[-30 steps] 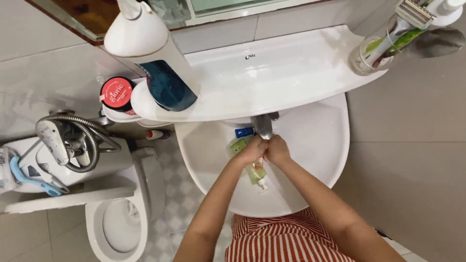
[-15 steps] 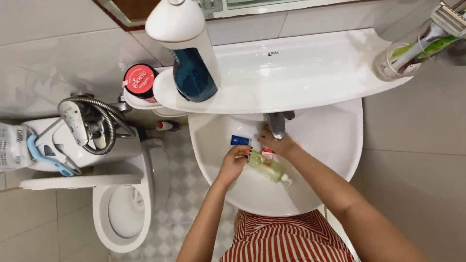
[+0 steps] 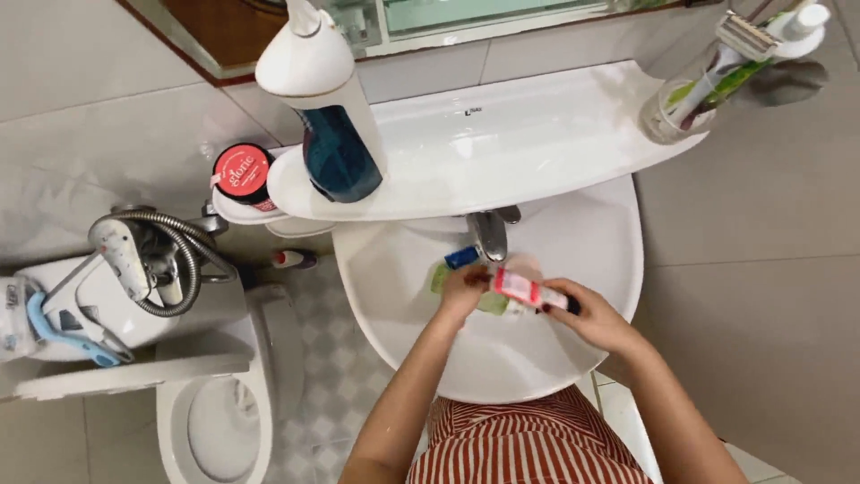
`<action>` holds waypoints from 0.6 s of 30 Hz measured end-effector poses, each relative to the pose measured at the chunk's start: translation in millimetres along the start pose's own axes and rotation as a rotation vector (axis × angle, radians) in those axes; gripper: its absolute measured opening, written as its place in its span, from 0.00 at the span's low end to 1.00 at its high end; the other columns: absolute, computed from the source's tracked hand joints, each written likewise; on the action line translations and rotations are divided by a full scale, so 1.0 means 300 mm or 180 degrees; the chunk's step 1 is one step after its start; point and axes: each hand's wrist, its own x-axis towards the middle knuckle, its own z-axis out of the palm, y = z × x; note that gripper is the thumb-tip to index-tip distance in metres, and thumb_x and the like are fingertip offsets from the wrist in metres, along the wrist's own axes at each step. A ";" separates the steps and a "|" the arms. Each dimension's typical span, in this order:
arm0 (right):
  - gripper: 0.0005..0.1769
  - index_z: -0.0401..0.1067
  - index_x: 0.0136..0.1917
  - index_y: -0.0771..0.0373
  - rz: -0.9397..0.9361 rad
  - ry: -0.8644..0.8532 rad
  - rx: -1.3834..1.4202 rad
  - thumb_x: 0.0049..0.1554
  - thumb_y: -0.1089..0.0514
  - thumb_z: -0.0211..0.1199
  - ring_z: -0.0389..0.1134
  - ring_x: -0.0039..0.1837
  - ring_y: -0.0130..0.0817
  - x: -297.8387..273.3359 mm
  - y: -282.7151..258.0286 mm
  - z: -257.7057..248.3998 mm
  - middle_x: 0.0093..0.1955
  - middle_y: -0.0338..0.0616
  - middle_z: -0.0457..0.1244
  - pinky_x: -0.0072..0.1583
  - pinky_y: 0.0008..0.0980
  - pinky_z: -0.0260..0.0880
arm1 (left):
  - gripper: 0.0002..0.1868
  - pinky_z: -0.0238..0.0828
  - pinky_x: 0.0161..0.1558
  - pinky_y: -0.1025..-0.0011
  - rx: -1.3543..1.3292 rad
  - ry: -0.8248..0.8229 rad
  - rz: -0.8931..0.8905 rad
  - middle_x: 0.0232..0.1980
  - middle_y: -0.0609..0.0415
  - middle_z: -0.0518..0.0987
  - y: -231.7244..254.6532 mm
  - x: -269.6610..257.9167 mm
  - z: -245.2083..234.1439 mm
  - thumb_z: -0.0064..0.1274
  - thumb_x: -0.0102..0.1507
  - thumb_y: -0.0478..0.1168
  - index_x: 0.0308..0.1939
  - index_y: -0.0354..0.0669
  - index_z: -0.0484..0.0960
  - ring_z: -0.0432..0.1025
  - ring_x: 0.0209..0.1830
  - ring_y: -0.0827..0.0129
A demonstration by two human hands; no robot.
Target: Organizing toiletries on the sink shelf, washing hands, and cleaning the toilet with a sprayer.
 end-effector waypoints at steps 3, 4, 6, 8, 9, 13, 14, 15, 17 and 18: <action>0.31 0.67 0.67 0.66 -0.0160 0.0006 0.1285 0.50 0.73 0.67 0.68 0.60 0.40 -0.077 0.025 -0.020 0.58 0.54 0.71 0.65 0.46 0.67 | 0.15 0.78 0.47 0.59 0.0409 -0.0222 0.0031 0.43 0.46 0.86 0.159 -0.029 0.042 0.62 0.58 0.44 0.48 0.48 0.89 0.80 0.46 0.54; 0.33 0.65 0.66 0.66 -0.0229 0.0016 0.1781 0.48 0.76 0.68 0.70 0.55 0.37 -0.090 0.042 -0.021 0.56 0.52 0.71 0.61 0.42 0.71 | 0.16 0.78 0.44 0.61 0.0391 -0.0320 0.0004 0.43 0.46 0.86 0.208 -0.038 0.056 0.61 0.60 0.47 0.48 0.46 0.89 0.81 0.45 0.56; 0.34 0.63 0.67 0.67 -0.0350 0.0190 0.2230 0.48 0.77 0.67 0.71 0.53 0.38 -0.086 -0.034 0.012 0.53 0.52 0.70 0.58 0.41 0.73 | 0.13 0.78 0.43 0.60 0.0353 -0.0237 -0.0011 0.40 0.47 0.86 0.286 -0.072 0.049 0.55 0.62 0.45 0.46 0.45 0.88 0.81 0.43 0.56; 0.35 0.62 0.67 0.68 -0.0497 0.0351 0.2656 0.48 0.77 0.66 0.73 0.50 0.39 -0.063 -0.101 0.035 0.50 0.52 0.69 0.55 0.40 0.76 | 0.13 0.78 0.42 0.59 0.0296 -0.0141 -0.0005 0.37 0.48 0.85 0.275 -0.043 0.050 0.50 0.64 0.43 0.44 0.45 0.88 0.81 0.42 0.56; 0.38 0.62 0.70 0.68 -0.0542 0.0353 0.2724 0.47 0.79 0.65 0.73 0.52 0.41 -0.045 -0.125 0.051 0.53 0.54 0.69 0.56 0.43 0.76 | 0.12 0.77 0.42 0.58 0.0530 -0.0211 0.0032 0.36 0.49 0.85 0.216 -0.001 0.052 0.50 0.64 0.45 0.41 0.47 0.88 0.81 0.43 0.55; 0.31 0.69 0.64 0.67 -0.0725 0.0396 0.2174 0.47 0.74 0.71 0.73 0.53 0.35 -0.006 -0.239 0.100 0.52 0.48 0.71 0.58 0.39 0.76 | 0.18 0.75 0.41 0.57 0.0502 -0.0476 0.0343 0.31 0.44 0.84 0.176 0.026 0.013 0.45 0.66 0.49 0.39 0.43 0.87 0.81 0.37 0.55; 0.31 0.69 0.64 0.67 -0.0727 0.0404 0.2181 0.47 0.74 0.71 0.73 0.53 0.35 -0.008 -0.247 0.111 0.52 0.48 0.71 0.58 0.39 0.76 | 0.18 0.75 0.41 0.57 0.0511 -0.0481 0.0346 0.31 0.44 0.84 0.298 -0.081 -0.024 0.45 0.66 0.49 0.39 0.43 0.87 0.81 0.37 0.55; 0.32 0.68 0.66 0.65 -0.0771 0.0457 0.2114 0.49 0.74 0.70 0.73 0.52 0.34 -0.006 -0.257 0.119 0.52 0.47 0.71 0.59 0.39 0.75 | 0.18 0.73 0.45 0.53 0.0495 -0.0621 0.0394 0.39 0.39 0.83 0.432 -0.189 -0.046 0.43 0.68 0.48 0.44 0.39 0.84 0.78 0.46 0.46; 0.32 0.68 0.68 0.64 -0.0828 0.0505 0.2042 0.51 0.75 0.69 0.73 0.52 0.32 -0.014 -0.276 0.118 0.51 0.46 0.71 0.59 0.39 0.74 | 0.20 0.71 0.50 0.48 0.0476 -0.0753 0.0453 0.47 0.33 0.82 0.464 -0.253 -0.068 0.41 0.70 0.46 0.49 0.35 0.82 0.75 0.54 0.36; 0.32 0.70 0.66 0.65 -0.1020 0.0630 0.1624 0.49 0.75 0.71 0.72 0.55 0.33 -0.026 -0.284 0.109 0.53 0.47 0.71 0.62 0.42 0.72 | 0.17 0.71 0.54 0.49 0.0355 -0.0759 0.0459 0.50 0.35 0.82 0.363 -0.193 -0.073 0.42 0.71 0.43 0.53 0.37 0.82 0.75 0.55 0.38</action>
